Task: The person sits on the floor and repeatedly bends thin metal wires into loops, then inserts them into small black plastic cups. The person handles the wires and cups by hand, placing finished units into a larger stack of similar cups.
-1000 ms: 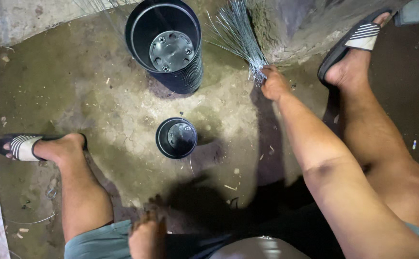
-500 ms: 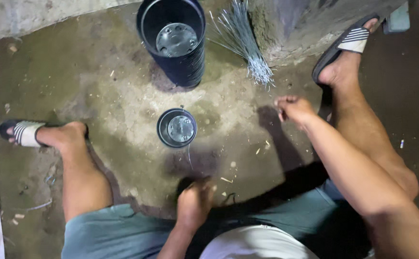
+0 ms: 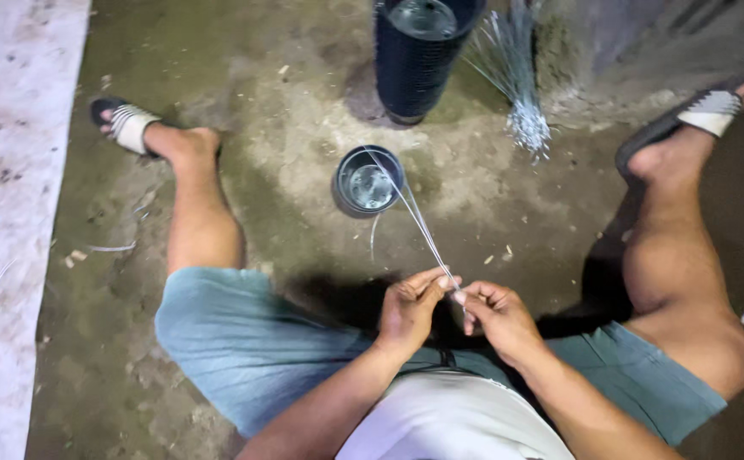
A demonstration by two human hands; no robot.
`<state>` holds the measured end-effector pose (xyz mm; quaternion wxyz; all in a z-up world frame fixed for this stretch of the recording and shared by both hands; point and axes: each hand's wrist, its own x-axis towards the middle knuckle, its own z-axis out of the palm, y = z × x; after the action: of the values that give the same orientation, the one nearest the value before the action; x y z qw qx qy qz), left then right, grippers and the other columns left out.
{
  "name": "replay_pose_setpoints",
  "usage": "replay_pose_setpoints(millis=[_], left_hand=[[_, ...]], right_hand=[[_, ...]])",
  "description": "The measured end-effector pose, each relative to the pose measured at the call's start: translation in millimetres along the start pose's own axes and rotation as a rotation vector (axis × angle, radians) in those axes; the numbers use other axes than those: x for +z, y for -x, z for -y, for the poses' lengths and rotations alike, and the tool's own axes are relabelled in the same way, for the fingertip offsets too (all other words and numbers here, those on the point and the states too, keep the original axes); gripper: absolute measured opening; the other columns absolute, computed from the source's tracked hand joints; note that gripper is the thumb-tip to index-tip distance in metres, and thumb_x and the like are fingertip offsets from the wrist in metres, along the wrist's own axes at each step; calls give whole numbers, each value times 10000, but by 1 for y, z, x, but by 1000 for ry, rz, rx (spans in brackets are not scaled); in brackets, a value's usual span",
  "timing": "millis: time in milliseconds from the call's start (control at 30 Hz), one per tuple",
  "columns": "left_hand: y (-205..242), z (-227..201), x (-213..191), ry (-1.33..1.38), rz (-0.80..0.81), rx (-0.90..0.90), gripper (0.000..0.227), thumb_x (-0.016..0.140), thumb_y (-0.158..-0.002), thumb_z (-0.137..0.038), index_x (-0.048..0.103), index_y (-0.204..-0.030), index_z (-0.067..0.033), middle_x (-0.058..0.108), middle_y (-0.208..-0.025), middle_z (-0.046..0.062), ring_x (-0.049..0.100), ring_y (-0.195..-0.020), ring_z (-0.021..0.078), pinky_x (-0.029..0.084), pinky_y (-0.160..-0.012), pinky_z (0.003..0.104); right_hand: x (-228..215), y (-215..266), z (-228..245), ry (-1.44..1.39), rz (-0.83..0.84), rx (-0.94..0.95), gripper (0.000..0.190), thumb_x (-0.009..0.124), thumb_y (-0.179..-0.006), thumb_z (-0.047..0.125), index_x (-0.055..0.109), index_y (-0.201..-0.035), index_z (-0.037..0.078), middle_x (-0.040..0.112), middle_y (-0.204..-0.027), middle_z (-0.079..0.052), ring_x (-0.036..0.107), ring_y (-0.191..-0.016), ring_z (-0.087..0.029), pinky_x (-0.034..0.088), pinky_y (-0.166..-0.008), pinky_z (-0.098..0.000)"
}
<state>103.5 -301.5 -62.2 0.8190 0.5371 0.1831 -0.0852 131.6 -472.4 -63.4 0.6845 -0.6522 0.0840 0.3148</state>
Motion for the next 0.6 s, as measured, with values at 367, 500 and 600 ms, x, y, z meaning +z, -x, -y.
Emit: replay_pose_setpoints(millis=[367,500,600], left_hand=[[-22,-39,-40,370,-276,136,297,650,-984,-158,685,-1203,39,727,-1010,114,739,-890,222,616,-833,349],[-45,-77,-49,444,-393,305,301,638,-1010,-183,686,-1194,50,715,-994,126,729,-861,223,617,-779,350],[-53,-98,-48,497,-435,357,285,634,-1017,-189,691,-1183,36,712,-985,120,715,-840,203,613,-758,341]], right_hand=[[37,-11,-8,251,190,-144,200,661,-978,174,647,-836,34,601,-646,-3,616,-577,-109,482,-571,-277],[35,-8,-16,302,141,-109,159,673,-949,162,680,-863,28,637,-670,-4,640,-613,-103,524,-607,-276],[31,-1,-17,404,92,-144,143,694,-935,155,710,-873,27,692,-697,-8,647,-651,-87,507,-627,-265]])
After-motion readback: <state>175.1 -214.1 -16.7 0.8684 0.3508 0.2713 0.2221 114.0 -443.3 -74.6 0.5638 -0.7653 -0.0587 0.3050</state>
